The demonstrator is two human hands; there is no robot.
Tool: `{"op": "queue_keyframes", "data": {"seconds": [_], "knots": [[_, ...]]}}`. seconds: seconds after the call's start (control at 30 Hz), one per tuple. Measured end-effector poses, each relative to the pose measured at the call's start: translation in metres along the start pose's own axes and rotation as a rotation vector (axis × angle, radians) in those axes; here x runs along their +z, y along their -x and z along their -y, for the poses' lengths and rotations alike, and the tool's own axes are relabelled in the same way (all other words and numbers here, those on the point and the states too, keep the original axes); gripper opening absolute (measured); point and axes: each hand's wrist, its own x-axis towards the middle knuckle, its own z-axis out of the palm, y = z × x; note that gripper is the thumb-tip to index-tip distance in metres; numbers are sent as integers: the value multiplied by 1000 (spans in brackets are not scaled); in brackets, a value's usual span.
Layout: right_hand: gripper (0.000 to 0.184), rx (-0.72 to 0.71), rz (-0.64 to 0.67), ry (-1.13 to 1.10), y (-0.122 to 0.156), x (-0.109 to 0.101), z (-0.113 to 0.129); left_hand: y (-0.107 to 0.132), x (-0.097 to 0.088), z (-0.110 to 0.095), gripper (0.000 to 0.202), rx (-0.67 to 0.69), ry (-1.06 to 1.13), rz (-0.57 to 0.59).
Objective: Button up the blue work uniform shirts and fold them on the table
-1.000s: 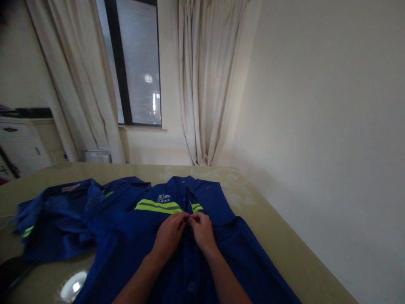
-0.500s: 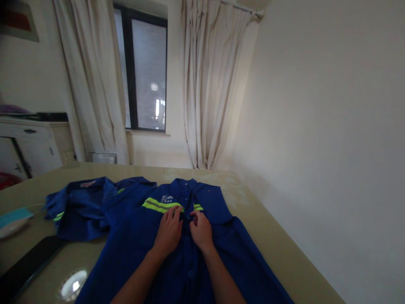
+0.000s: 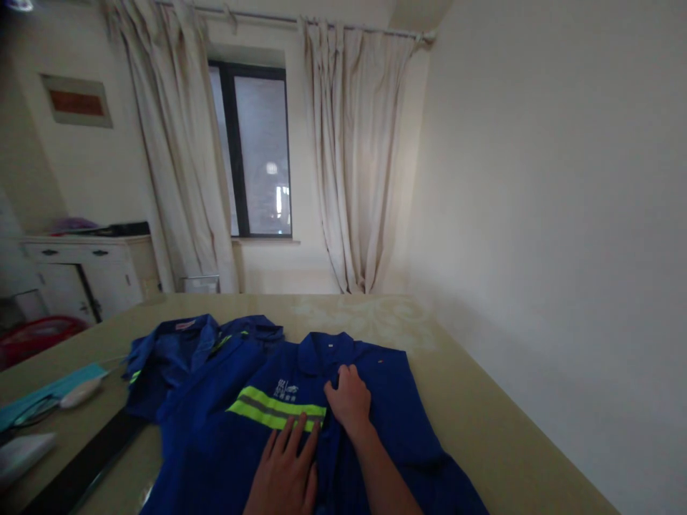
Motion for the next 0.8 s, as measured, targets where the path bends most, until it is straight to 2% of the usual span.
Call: {"op": "queue_keyframes", "data": {"seconds": [0.1,0.17,0.23,0.33,0.4,0.53,0.7,0.8], "knots": [[13,-107,-12,-163,-7,13,-10,-23,-26,-11,39,-122,-17,25],[13,-138,19,-227,-12,16,-20,-49,-43,-17,39,-214,-25,59],[12,-145,39,-349,-17,16,-30,-78,-49,-16,36,-264,-6,78],[13,-136,77,-580,-22,16,-40,-111,-39,-6,25,-202,71,40],[15,-123,82,-651,-23,17,-42,-122,-24,2,20,-129,124,7],[15,-93,46,-660,-22,19,-38,-126,-6,10,21,-74,189,-1],[8,-63,18,-648,-18,15,-29,-129,-4,15,25,-51,242,45],[13,-60,2,-667,-16,9,-27,-132,-3,16,18,-65,283,30]]}}
